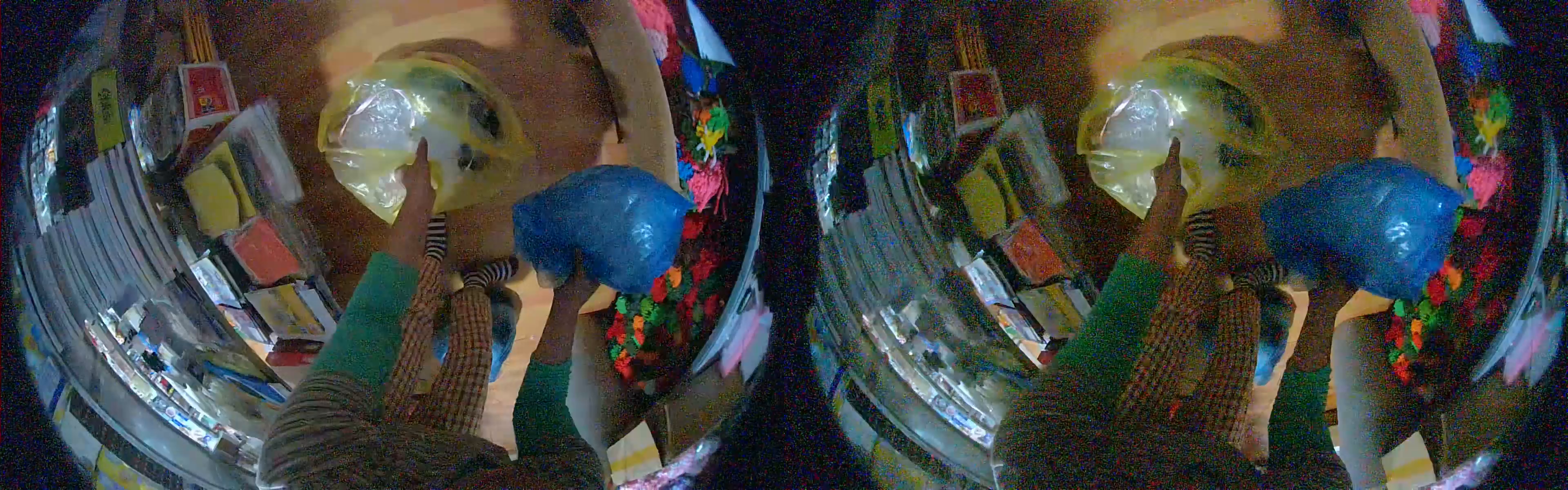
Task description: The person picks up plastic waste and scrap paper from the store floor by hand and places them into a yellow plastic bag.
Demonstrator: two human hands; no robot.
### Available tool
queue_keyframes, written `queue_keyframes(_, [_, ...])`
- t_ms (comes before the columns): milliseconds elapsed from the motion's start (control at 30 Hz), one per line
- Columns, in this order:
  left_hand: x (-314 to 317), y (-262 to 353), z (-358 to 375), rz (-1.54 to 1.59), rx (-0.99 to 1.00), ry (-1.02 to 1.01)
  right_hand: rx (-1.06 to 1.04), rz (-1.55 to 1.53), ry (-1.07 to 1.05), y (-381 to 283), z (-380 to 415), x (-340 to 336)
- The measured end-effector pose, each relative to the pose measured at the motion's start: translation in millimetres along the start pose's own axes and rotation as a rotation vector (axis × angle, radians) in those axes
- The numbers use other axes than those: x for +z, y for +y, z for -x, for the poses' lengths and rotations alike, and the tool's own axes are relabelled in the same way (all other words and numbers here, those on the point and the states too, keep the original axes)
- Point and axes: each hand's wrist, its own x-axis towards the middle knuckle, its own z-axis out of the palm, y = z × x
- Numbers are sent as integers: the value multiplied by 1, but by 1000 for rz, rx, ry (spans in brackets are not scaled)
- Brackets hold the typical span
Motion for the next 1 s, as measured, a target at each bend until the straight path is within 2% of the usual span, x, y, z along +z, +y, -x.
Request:
queue_keyframes(33, [5, -8, -15, 121, -106, 6, -38, -76, -12, 3, -2, 4])
queue_keyframes(67, [0, -23, -33, 129, -122, 8, -46, -94, -24, 5, -7, 7])
queue_keyframes(133, [-19, -64, -74, 309, -394, -70, -23, -50, -93, 14, -14, 28])
queue_keyframes(167, [-34, -60, -67, 315, -402, -59, -6, -4, -157, 20, -14, 44])
queue_keyframes(233, [-72, -48, -37, 294, -94, -323, -2, 152, -356, 36, -12, 92])
queue_keyframes(267, [-90, -62, -42, -425, 360, -289, -21, 263, -497, 45, -6, 121])
queue_keyframes(333, [-140, -103, -42, -1059, 675, -281, -126, 510, -825, 70, 13, 185])
queue_keyframes(400, [-184, -92, -19, -682, 406, -390, -263, 778, -1083, 108, 34, 242])
queue_keyframes(467, [-219, -84, 5, -468, 171, -420, -356, 1030, -1196, 145, 48, 278])
queue_keyframes(567, [-255, -81, 42, -378, -18, -428, -388, 1289, -1184, 193, 45, 288])
queue_keyframes(667, [-265, -88, 76, -349, -140, -425, -409, 1412, -1153, 220, 34, 292])
queue_keyframes(833, [-237, -97, 74, -363, -126, -451, -437, 1475, -1194, 240, 16, 291])
queue_keyframes(900, [-214, -102, 49, -405, -31, -452, -429, 1463, -1251, 229, 12, 275])
queue_keyframes(1000, [-149, -118, -18, -593, 290, -444, -411, 1417, -1353, 202, 7, 259])
